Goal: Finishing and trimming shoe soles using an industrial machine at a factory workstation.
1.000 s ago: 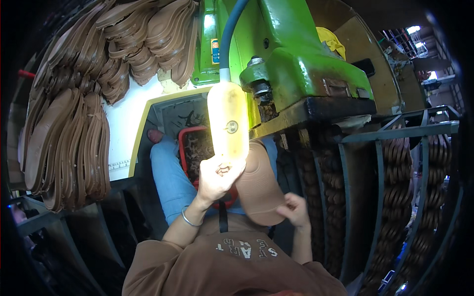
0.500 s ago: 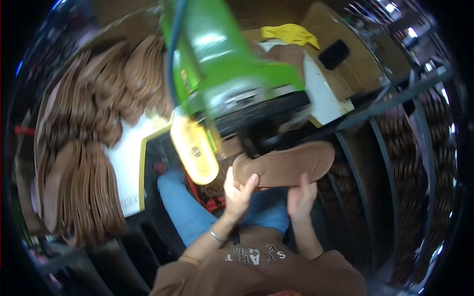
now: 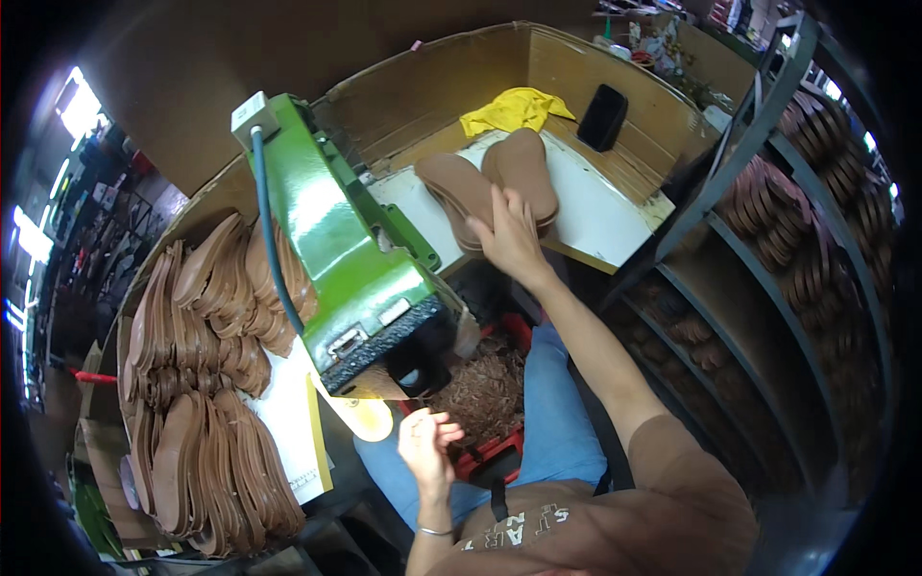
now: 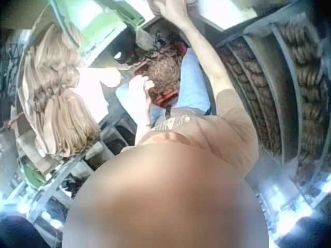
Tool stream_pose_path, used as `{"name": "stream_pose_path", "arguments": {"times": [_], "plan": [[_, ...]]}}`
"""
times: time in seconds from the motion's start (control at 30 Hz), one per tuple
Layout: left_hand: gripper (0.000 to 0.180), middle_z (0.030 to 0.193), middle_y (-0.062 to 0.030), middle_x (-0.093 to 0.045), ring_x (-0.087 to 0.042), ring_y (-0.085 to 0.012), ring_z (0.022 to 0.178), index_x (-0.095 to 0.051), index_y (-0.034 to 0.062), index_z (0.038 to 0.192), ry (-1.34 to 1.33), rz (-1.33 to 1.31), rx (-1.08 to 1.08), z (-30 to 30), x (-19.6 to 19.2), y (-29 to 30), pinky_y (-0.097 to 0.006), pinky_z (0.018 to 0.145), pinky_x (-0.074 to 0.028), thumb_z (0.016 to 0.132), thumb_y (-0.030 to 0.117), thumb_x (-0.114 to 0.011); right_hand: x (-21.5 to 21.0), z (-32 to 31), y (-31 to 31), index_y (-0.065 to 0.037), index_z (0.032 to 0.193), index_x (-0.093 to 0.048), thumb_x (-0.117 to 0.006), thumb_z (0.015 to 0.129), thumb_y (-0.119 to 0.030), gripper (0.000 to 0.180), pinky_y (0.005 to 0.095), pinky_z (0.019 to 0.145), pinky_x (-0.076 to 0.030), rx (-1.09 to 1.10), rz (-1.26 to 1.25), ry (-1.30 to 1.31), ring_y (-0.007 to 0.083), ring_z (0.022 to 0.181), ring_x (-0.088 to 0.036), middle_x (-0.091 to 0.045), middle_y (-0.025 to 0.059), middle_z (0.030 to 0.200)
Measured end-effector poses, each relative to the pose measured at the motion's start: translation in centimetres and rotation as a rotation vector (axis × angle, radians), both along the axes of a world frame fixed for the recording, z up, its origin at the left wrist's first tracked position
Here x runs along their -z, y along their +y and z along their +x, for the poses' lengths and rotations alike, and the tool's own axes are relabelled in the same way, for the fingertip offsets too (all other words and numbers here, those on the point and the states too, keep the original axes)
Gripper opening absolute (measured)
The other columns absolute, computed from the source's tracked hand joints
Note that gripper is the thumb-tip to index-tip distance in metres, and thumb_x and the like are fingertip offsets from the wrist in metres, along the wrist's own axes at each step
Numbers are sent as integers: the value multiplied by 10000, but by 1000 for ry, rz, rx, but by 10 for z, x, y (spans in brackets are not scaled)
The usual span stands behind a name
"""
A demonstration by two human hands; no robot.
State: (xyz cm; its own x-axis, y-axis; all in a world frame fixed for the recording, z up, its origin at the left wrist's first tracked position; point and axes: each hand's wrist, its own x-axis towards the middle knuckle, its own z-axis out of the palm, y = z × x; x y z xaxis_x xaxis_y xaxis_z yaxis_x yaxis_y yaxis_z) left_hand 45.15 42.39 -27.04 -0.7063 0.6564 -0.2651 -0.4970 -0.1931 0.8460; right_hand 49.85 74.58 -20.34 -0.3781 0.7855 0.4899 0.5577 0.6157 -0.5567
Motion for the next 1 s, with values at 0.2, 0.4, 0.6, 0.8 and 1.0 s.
{"name": "stream_pose_path", "arguments": {"times": [0.2, 0.4, 0.6, 0.8, 1.0], "plan": [[202, 946, -82, -601, -584, -144, 878, -552, -21, 1037, 280, 118, -245, -151, -15, 32, -272, 812, -475, 865, 69, -608, 39, -5, -23, -24, 1258, -472, -559, 791, -95, 480, 460, 873, -356, -59, 355, -311, 347, 1177, -419, -466, 186, 1259], [452, 1180, -167, -481, -465, -287, 1114, -524, 54, 1148, 1388, -577, -738, -257, -80, 105, -423, 919, -413, 790, 260, -709, 27, -6, -10, 29, 1197, -508, -522, 812, -123, 415, 417, 962, -381, -216, 317, -227, 345, 1143, -472, -521, 185, 1203], [432, 1307, -141, -479, -458, -377, 1116, -642, 96, 1096, 1257, -799, -607, -285, -63, 139, -432, 907, -405, 731, 311, -727, 19, 4, -50, 47, 1135, -532, -569, 795, -126, 383, 421, 959, -375, -331, 363, 79, 376, 1118, -467, -534, 199, 1153], [195, 965, -46, -610, -477, -284, 999, -687, 93, 731, 1194, -511, -835, -255, -71, 117, -380, 864, -377, 601, 156, -818, 52, 50, -104, 9, 1010, -592, -600, 774, -69, 249, 398, 928, -379, -179, 143, -3, 350, 1059, -482, -549, 189, 1101], [248, 914, -84, -590, -552, -218, 876, -589, 61, 687, 1201, -179, -808, -150, -103, -16, -345, 748, -440, 586, 46, -815, 104, 88, -168, 13, 959, -629, -631, 829, -68, 153, 272, 698, -491, -313, -614, 235, 157, 767, -612, -647, 93, 891]]}}
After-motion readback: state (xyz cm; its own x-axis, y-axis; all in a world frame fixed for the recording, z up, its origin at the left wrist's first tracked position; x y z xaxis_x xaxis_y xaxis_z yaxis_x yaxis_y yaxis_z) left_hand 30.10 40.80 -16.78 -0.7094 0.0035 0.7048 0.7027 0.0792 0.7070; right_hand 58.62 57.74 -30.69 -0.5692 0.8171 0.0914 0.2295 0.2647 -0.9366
